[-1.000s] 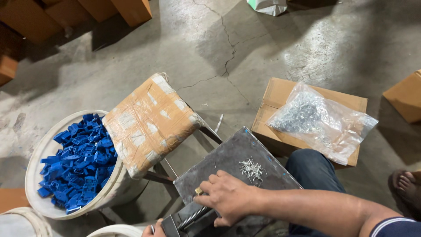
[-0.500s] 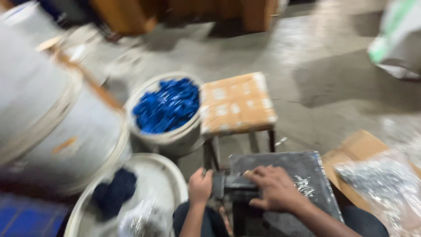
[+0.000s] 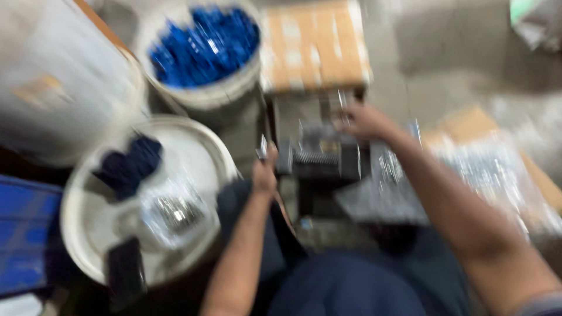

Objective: The person sits cross-legged and uses a bench vise to bend small metal pins. They pick up pins from a pile, insert them into the vise jaws, and tighten the screw to bend the metal before removing them.

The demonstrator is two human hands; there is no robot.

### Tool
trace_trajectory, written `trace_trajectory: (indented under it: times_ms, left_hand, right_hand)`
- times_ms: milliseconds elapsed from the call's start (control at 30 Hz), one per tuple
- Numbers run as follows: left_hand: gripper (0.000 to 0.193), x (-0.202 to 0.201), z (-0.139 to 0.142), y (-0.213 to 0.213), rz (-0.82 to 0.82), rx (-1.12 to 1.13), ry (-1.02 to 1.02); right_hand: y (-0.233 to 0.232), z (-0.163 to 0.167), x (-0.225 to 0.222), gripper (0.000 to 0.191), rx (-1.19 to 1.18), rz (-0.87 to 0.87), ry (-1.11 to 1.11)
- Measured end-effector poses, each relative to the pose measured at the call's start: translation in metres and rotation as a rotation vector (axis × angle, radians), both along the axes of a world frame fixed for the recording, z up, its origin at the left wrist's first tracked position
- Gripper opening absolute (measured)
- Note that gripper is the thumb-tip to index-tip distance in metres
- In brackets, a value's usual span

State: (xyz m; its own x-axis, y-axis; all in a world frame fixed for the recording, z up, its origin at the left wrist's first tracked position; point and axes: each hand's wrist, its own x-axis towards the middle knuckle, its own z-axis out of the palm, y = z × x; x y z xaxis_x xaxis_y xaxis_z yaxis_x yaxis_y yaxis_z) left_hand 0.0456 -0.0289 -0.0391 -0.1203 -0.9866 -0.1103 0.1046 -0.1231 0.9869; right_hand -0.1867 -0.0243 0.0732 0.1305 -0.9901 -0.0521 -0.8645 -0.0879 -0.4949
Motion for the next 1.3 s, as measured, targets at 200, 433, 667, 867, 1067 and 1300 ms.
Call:
trace_trajectory:
  times_ms: [200,433,667,867,1067,1300]
  left_hand:
    - [0.036,0.001,0.001,-0.005,-0.139,-0.058,0.373]
    - [0.033,0.000,-0.007,-0.013,-0.126,-0.072,0.320]
    - [0.037,0.013,-0.046,-0.009,0.046,-0.064,0.221]
    - [0.053,0.026,-0.069,0.035,0.140,-0.280,0.228]
    - [0.055,0.047,-0.088,0.061,0.087,-0.467,0.055]
    - [0.063,0.036,-0.079,0.065,0.180,-0.409,-0.031]
  right_hand:
    - [-0.016,0.010,0.032,0.060,0.235,0.228,0.093]
    - [-0.029,0.001,0.036,0.050,0.478,0.260,-0.092]
    - [-0.030,-0.031,0.017,0.047,0.160,0.325,-0.020]
    - [-0.031,-0.048,-0.007,0.057,0.271,0.177,-0.004]
    - [-0.022,-0.077,-0.048,0.053,0.152,0.105,-0.071]
    - [0.004,-0.099,-0.115,0.054,0.224,-0.037,-0.108]
